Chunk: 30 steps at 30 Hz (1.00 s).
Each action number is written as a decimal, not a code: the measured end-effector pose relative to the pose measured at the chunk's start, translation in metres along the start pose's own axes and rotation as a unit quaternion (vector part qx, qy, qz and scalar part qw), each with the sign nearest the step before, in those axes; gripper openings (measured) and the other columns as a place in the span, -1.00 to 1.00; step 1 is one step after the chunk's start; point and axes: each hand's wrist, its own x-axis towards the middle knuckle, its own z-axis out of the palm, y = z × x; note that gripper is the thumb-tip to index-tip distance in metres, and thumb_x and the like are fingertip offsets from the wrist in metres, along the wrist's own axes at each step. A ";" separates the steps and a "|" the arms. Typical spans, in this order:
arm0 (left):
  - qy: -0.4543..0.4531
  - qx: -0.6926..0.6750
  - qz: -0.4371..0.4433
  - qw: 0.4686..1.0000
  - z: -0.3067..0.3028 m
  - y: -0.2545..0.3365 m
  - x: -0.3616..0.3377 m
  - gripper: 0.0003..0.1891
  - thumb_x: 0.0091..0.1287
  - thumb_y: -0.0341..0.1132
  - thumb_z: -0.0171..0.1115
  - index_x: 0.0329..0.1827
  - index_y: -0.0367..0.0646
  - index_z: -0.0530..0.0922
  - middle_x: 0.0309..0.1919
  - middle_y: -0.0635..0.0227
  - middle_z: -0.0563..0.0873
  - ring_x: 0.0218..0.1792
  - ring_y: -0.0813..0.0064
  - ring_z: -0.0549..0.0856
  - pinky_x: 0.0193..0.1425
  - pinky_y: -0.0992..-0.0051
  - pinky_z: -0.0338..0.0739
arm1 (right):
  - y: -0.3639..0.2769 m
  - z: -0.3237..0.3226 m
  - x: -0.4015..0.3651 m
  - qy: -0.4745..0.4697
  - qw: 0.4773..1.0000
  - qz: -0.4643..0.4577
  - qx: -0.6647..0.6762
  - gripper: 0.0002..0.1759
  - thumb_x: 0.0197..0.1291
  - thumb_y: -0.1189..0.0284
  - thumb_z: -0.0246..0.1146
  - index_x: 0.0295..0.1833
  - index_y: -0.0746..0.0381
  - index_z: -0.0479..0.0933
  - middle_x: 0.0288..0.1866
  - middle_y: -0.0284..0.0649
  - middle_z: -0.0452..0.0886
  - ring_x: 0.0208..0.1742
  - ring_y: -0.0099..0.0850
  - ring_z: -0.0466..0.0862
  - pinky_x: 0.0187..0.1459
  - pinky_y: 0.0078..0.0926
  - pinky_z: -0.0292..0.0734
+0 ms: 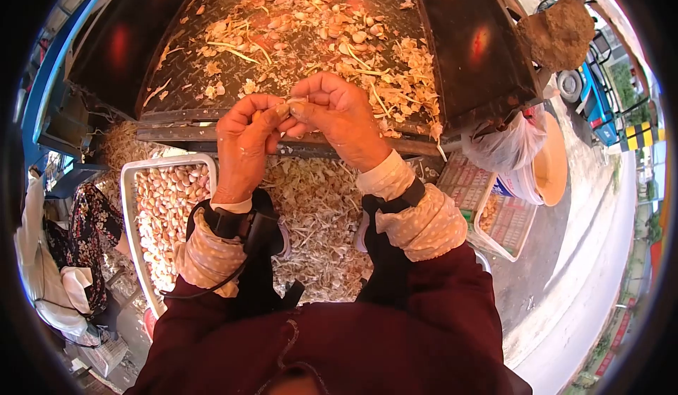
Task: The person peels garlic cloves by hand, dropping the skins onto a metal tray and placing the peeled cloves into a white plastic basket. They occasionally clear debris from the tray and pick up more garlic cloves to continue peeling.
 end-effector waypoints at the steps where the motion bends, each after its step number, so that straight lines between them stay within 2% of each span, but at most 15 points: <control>1: -0.002 -0.003 0.000 1.000 0.000 0.001 0.001 -0.86 0.37 -0.41 0.22 -0.13 -0.30 0.62 -0.54 0.53 0.56 -0.61 0.80 0.39 -0.56 0.74 0.19 | 0.001 0.000 0.000 -0.002 1.000 -0.002 0.025 -0.82 0.31 0.58 0.21 -0.02 0.39 0.43 -0.17 -0.03 0.67 -0.23 -0.32 0.75 -0.24 -0.56 0.71; 5: 0.032 -0.148 -0.041 0.988 -0.015 0.001 0.005 -0.84 0.38 -0.37 0.24 -0.09 -0.28 0.61 -0.50 0.45 0.59 -0.64 0.74 0.40 -0.59 0.73 0.20 | -0.033 0.011 -0.008 -0.001 0.998 -0.017 0.060 -0.81 0.30 0.59 0.22 -0.02 0.38 0.41 -0.17 -0.01 0.66 -0.20 -0.28 0.76 -0.27 -0.52 0.71; 7: 0.067 -0.182 -0.079 0.978 -0.019 -0.005 0.009 -0.85 0.38 -0.37 0.24 -0.09 -0.25 0.60 -0.50 0.43 0.58 -0.64 0.73 0.39 -0.59 0.74 0.21 | -0.056 0.025 -0.021 -0.096 0.992 0.006 0.085 -0.71 0.26 0.61 0.27 0.04 0.37 0.39 -0.17 0.03 0.67 -0.15 -0.25 0.76 -0.28 -0.47 0.72; 9: 0.054 -0.181 -0.097 0.977 -0.018 -0.010 0.009 -0.86 0.39 -0.37 0.24 -0.10 -0.24 0.59 -0.50 0.43 0.58 -0.64 0.73 0.39 -0.59 0.74 0.21 | -0.078 0.051 -0.040 -0.182 0.965 -0.027 0.188 -0.82 0.21 0.66 0.29 -0.12 0.39 0.44 -0.21 0.06 0.68 -0.19 -0.27 0.76 -0.31 -0.41 0.71; 10: 0.040 -0.179 -0.115 0.976 -0.017 -0.011 0.008 -0.87 0.39 -0.36 0.23 -0.12 -0.24 0.58 -0.51 0.43 0.58 -0.65 0.73 0.38 -0.60 0.74 0.21 | -0.085 0.056 -0.028 -0.367 0.894 -0.159 0.203 -0.90 0.26 0.69 0.17 -0.13 0.51 0.51 -0.16 0.56 0.53 -0.29 0.06 0.75 -0.45 -0.45 0.73; 11: 0.034 -0.162 -0.130 0.978 -0.013 -0.005 0.006 -0.88 0.39 -0.37 0.24 -0.14 -0.23 0.57 -0.52 0.44 0.58 -0.65 0.74 0.38 -0.61 0.74 0.19 | -0.095 0.071 -0.026 -0.405 0.853 -0.235 0.230 -0.89 0.24 0.73 0.14 -0.29 0.56 0.58 -0.19 0.62 0.51 -0.33 0.11 0.74 -0.44 -0.43 0.72; 12: 0.035 -0.165 -0.119 0.979 -0.012 -0.005 0.005 -0.88 0.39 -0.37 0.24 -0.14 -0.23 0.57 -0.52 0.44 0.58 -0.65 0.74 0.38 -0.61 0.74 0.19 | -0.107 0.079 -0.037 -0.432 0.843 -0.213 0.239 -0.88 0.24 0.69 0.17 -0.26 0.58 0.58 -0.28 0.60 0.52 -0.36 0.06 0.73 -0.42 -0.40 0.71; 13: 0.031 -0.166 -0.126 0.978 -0.012 -0.006 0.005 -0.89 0.39 -0.35 0.24 -0.15 -0.20 0.57 -0.52 0.46 0.58 -0.68 0.76 0.38 -0.67 0.76 0.13 | -0.112 0.085 -0.042 -0.441 0.840 -0.213 0.234 -0.88 0.24 0.69 0.17 -0.26 0.58 0.58 -0.28 0.60 0.52 -0.36 0.06 0.73 -0.42 -0.40 0.71; 16: 0.024 -0.163 -0.139 0.976 -0.012 -0.009 0.004 -0.88 0.39 -0.32 0.25 -0.15 -0.18 0.57 -0.51 0.48 0.60 -0.71 0.79 0.37 -0.74 0.77 0.06 | -0.117 0.106 -0.055 -0.319 0.878 -0.291 0.207 -0.81 0.16 0.58 0.28 -0.51 0.40 0.64 -0.55 0.05 0.62 -0.70 -0.47 0.56 -0.71 -0.73 0.37; 17: 0.017 -0.162 -0.141 0.977 -0.012 -0.010 0.004 -0.88 0.39 -0.32 0.25 -0.15 -0.18 0.57 -0.51 0.48 0.60 -0.71 0.79 0.37 -0.74 0.77 0.06 | -0.123 0.122 -0.059 -0.238 0.882 -0.313 0.261 -0.80 0.17 0.70 0.18 -0.49 0.45 0.62 -0.52 0.26 0.58 -0.72 -0.40 0.57 -0.74 -0.77 0.38; 24: 0.008 -0.156 -0.163 0.974 -0.010 -0.008 0.001 -0.89 0.40 -0.34 0.23 -0.13 -0.17 0.57 -0.51 0.48 0.60 -0.70 0.80 0.37 -0.73 0.79 0.06 | -0.113 0.132 -0.068 -0.183 0.867 -0.328 0.329 -0.80 0.12 0.75 0.15 -0.51 0.45 0.61 -0.52 0.32 0.55 -0.70 -0.38 0.58 -0.70 -0.76 0.43; 26: 0.003 -0.153 -0.167 0.974 -0.011 -0.007 0.000 -0.88 0.41 -0.33 0.22 -0.12 -0.18 0.57 -0.50 0.48 0.60 -0.70 0.80 0.38 -0.73 0.79 0.07 | -0.102 0.133 -0.064 -0.204 0.810 -0.402 0.376 -0.81 0.09 0.76 0.16 -0.53 0.43 0.60 -0.53 0.34 0.54 -0.70 -0.36 0.58 -0.70 -0.74 0.44; 27: -0.004 -0.152 -0.174 0.973 -0.011 -0.007 0.000 -0.88 0.41 -0.33 0.22 -0.12 -0.18 0.57 -0.50 0.47 0.61 -0.70 0.80 0.38 -0.73 0.79 0.07 | -0.107 0.129 -0.056 -0.206 0.810 -0.400 0.376 -0.81 0.09 0.76 0.16 -0.53 0.43 0.60 -0.53 0.34 0.54 -0.70 -0.36 0.58 -0.70 -0.74 0.44; 29: -0.004 -0.152 -0.175 0.973 -0.013 -0.009 0.001 -0.88 0.42 -0.32 0.20 -0.11 -0.18 0.57 -0.50 0.47 0.61 -0.70 0.80 0.38 -0.73 0.79 0.08 | -0.119 0.117 -0.037 -0.378 0.780 -0.383 0.321 -0.81 0.07 0.77 0.15 -0.53 0.43 0.60 -0.51 0.36 0.54 -0.70 -0.34 0.58 -0.69 -0.74 0.43; 30: -0.005 -0.153 -0.180 0.972 -0.011 -0.013 0.000 -0.87 0.43 -0.32 0.18 -0.11 -0.18 0.57 -0.49 0.47 0.61 -0.70 0.80 0.39 -0.73 0.79 0.09 | -0.117 0.118 -0.049 -0.370 0.786 -0.381 0.316 -0.81 0.07 0.77 0.15 -0.53 0.43 0.60 -0.51 0.36 0.54 -0.70 -0.34 0.58 -0.69 -0.74 0.43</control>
